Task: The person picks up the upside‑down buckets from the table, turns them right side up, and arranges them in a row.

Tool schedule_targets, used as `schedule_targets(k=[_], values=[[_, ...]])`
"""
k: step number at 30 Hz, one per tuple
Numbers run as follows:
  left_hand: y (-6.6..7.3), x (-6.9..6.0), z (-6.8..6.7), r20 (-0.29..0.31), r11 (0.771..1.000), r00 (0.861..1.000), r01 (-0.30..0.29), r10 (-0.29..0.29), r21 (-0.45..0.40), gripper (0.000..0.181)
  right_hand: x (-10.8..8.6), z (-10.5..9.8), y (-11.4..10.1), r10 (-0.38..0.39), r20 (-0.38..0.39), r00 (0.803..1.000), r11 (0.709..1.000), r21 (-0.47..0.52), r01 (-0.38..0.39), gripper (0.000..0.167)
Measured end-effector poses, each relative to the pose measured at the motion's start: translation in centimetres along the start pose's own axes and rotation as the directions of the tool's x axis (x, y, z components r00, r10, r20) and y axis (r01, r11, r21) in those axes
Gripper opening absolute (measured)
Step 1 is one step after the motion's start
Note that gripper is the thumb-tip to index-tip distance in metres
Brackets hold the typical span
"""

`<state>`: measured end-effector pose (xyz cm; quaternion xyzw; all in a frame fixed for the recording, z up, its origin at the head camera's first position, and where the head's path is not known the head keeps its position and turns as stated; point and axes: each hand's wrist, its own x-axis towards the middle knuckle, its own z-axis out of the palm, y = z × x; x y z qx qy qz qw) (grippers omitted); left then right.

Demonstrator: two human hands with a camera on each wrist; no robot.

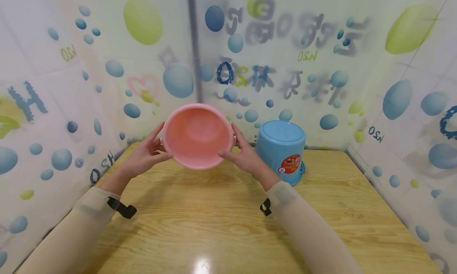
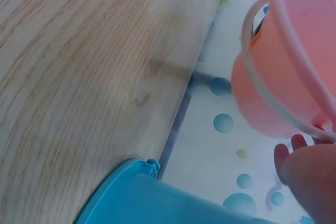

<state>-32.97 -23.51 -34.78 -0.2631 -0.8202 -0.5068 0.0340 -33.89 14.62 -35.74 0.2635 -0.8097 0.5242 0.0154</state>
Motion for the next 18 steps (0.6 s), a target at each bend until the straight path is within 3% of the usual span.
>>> schedule_targets(k=[7, 13, 18], values=[[0.4, 0.16, 0.21, 0.013, 1.0, 1.0, -0.013, 0.013, -0.014, 0.116, 0.42, 0.42, 0.35, -0.119, 0.016, 0.993, 0.982, 0.149, 0.115, 0.119], [0.55, 0.15, 0.29, 0.03, 0.999, 0.998, -0.048, 0.048, 0.006, 0.124, 0.11, 0.25, -0.19, -0.056, 0.034, 0.998, 0.986, 0.162, 0.05, 0.128], [0.6, 0.07, 0.09, 0.052, 0.997, 0.996, -0.072, 0.071, 0.03, 0.126, -0.14, -0.09, -0.16, -0.077, 0.065, 0.995, 0.984, 0.168, 0.066, 0.132]])
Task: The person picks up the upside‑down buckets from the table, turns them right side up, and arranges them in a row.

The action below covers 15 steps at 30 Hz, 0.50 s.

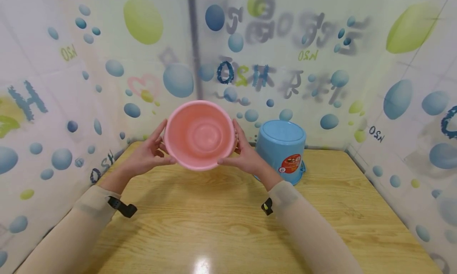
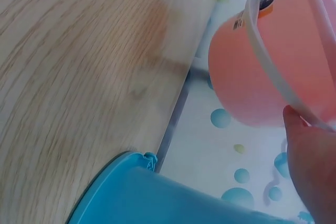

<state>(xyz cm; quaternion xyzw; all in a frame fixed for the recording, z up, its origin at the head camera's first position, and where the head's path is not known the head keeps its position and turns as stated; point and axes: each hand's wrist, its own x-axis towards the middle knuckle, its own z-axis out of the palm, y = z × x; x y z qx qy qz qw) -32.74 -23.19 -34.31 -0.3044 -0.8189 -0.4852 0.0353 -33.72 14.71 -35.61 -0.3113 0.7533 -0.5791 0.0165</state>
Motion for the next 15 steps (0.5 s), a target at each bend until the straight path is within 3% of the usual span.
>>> schedule_targets(k=[8, 15], values=[[0.11, -0.02, -0.48, 0.043, 0.999, 0.998, -0.038, 0.037, 0.024, 0.13, -0.12, -0.35, 0.33, -0.016, 0.043, 0.999, 0.999, 0.039, 0.014, 0.134], [0.12, 0.11, -0.62, 0.038, 0.997, 0.999, -0.018, 0.015, 0.069, 0.132, -0.15, -0.49, 0.22, -0.015, 0.04, 0.999, 1.0, -0.025, 0.016, 0.133]])
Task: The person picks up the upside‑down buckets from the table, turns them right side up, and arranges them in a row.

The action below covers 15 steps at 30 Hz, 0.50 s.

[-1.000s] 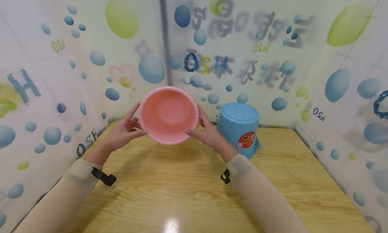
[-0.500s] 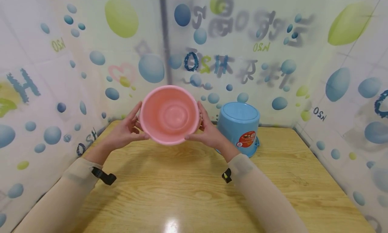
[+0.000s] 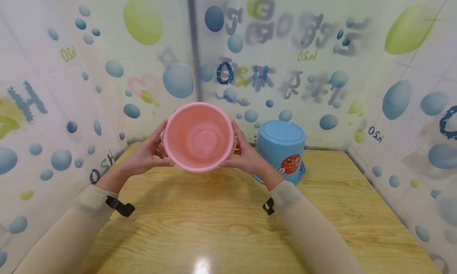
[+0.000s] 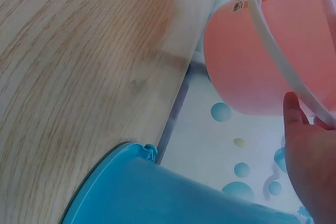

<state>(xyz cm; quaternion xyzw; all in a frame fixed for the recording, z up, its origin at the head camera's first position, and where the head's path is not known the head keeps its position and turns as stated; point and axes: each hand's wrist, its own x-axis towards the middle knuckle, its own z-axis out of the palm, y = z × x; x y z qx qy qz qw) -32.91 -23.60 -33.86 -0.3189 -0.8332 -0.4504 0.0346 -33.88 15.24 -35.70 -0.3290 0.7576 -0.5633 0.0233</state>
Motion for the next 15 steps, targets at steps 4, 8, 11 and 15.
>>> schedule_targets(k=[4, 8, 11, 15], values=[[-0.06, 0.09, -0.01, -0.003, 1.0, 1.0, 0.002, -0.003, -0.019, 0.132, 0.04, -0.09, -0.1, 0.019, -0.02, 1.0, 0.999, -0.044, -0.02, 0.134], [-0.14, 0.21, -0.07, -0.007, 0.999, 1.0, 0.003, -0.004, -0.039, 0.131, 0.07, -0.22, -0.38, 0.026, -0.042, 0.999, 0.997, -0.071, -0.029, 0.133], [-0.15, 0.28, -0.17, -0.014, 0.999, 1.0, 0.013, -0.013, -0.042, 0.129, 0.05, -0.29, -0.48, 0.022, -0.048, 0.999, 0.996, -0.085, -0.026, 0.13], [-0.06, 0.33, -0.31, -0.034, 0.999, 0.999, 0.027, -0.028, -0.038, 0.126, -0.03, -0.32, -0.61, 0.03, -0.058, 0.998, 0.995, -0.095, -0.035, 0.126]])
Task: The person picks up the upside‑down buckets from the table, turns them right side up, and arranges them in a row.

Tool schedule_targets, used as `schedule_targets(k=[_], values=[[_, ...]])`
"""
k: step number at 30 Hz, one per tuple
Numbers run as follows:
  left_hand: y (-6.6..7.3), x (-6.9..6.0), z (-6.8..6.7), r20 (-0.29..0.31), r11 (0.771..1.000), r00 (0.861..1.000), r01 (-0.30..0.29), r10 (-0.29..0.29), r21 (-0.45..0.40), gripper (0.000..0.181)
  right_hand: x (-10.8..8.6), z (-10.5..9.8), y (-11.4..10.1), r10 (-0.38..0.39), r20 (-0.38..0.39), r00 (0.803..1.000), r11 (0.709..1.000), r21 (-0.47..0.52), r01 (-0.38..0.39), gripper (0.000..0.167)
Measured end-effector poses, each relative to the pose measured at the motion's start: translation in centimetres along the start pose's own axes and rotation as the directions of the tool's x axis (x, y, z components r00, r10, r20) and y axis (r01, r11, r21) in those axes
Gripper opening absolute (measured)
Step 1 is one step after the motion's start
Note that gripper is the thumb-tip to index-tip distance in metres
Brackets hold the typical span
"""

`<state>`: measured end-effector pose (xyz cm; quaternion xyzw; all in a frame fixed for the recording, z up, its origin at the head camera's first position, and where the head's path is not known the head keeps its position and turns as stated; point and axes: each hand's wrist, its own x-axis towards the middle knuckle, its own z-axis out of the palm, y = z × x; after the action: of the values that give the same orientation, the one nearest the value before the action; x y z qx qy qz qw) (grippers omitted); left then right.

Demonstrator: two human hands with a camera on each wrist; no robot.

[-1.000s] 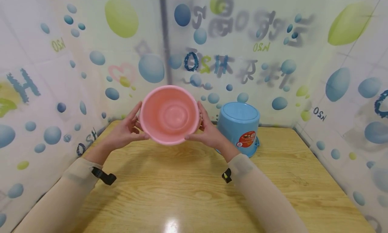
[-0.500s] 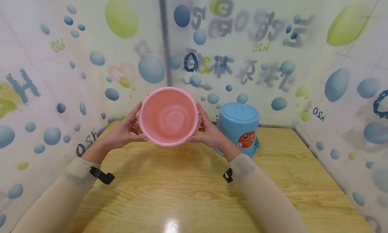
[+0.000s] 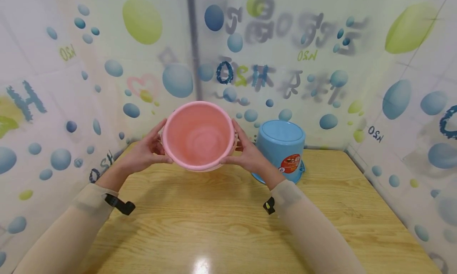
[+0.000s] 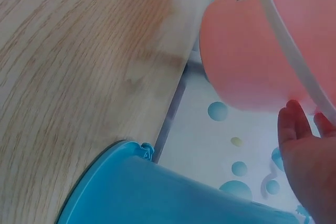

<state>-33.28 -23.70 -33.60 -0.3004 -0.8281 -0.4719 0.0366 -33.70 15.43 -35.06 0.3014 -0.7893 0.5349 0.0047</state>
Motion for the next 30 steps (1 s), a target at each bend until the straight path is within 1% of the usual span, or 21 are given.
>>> schedule_targets(k=[3, 6, 8, 14, 19, 21, 26, 29, 30], values=[[0.13, 0.01, -0.1, -0.009, 0.999, 1.0, 0.0, 0.0, -0.033, 0.123, -0.04, -0.01, -0.07, 0.009, -0.007, 1.0, 1.0, -0.003, -0.009, 0.123], [0.36, 0.06, -0.19, -0.006, 0.996, 1.0, 0.006, -0.006, -0.089, 0.119, -0.04, -0.02, -0.01, 0.007, -0.009, 1.0, 1.0, 0.002, -0.007, 0.12], [0.52, 0.11, -0.25, -0.002, 0.994, 1.0, 0.015, -0.015, -0.11, 0.117, -0.06, -0.03, 0.03, 0.008, -0.012, 1.0, 1.0, 0.013, -0.007, 0.118], [0.54, 0.07, -0.32, -0.025, 0.995, 0.999, 0.04, -0.043, -0.091, 0.111, -0.06, 0.03, -0.09, 0.0, -0.015, 1.0, 0.999, 0.048, 0.001, 0.113], [0.34, 0.06, -0.32, -0.047, 0.996, 0.997, 0.05, -0.054, -0.079, 0.102, -0.09, 0.3, -0.34, -0.003, 0.001, 1.0, 0.985, 0.171, 0.003, 0.108], [0.3, 0.09, -0.32, -0.054, 0.996, 0.997, 0.055, -0.059, -0.074, 0.099, -0.04, 0.46, -0.3, -0.002, -0.001, 1.0, 0.978, 0.21, 0.002, 0.109], [0.26, 0.2, -0.35, -0.067, 0.996, 0.995, 0.077, -0.079, -0.036, 0.095, 0.02, 0.71, -0.11, 0.008, -0.026, 1.0, 0.978, 0.209, -0.002, 0.113], [0.24, 0.31, -0.36, -0.064, 0.995, 0.993, 0.093, -0.096, -0.047, 0.093, 0.06, 0.8, -0.05, 0.018, -0.031, 0.999, 0.98, 0.199, -0.012, 0.115], [0.2, 0.36, -0.37, -0.06, 0.993, 0.993, 0.099, -0.103, -0.068, 0.093, 0.09, 0.83, -0.02, 0.023, -0.031, 0.999, 0.981, 0.194, -0.016, 0.115]])
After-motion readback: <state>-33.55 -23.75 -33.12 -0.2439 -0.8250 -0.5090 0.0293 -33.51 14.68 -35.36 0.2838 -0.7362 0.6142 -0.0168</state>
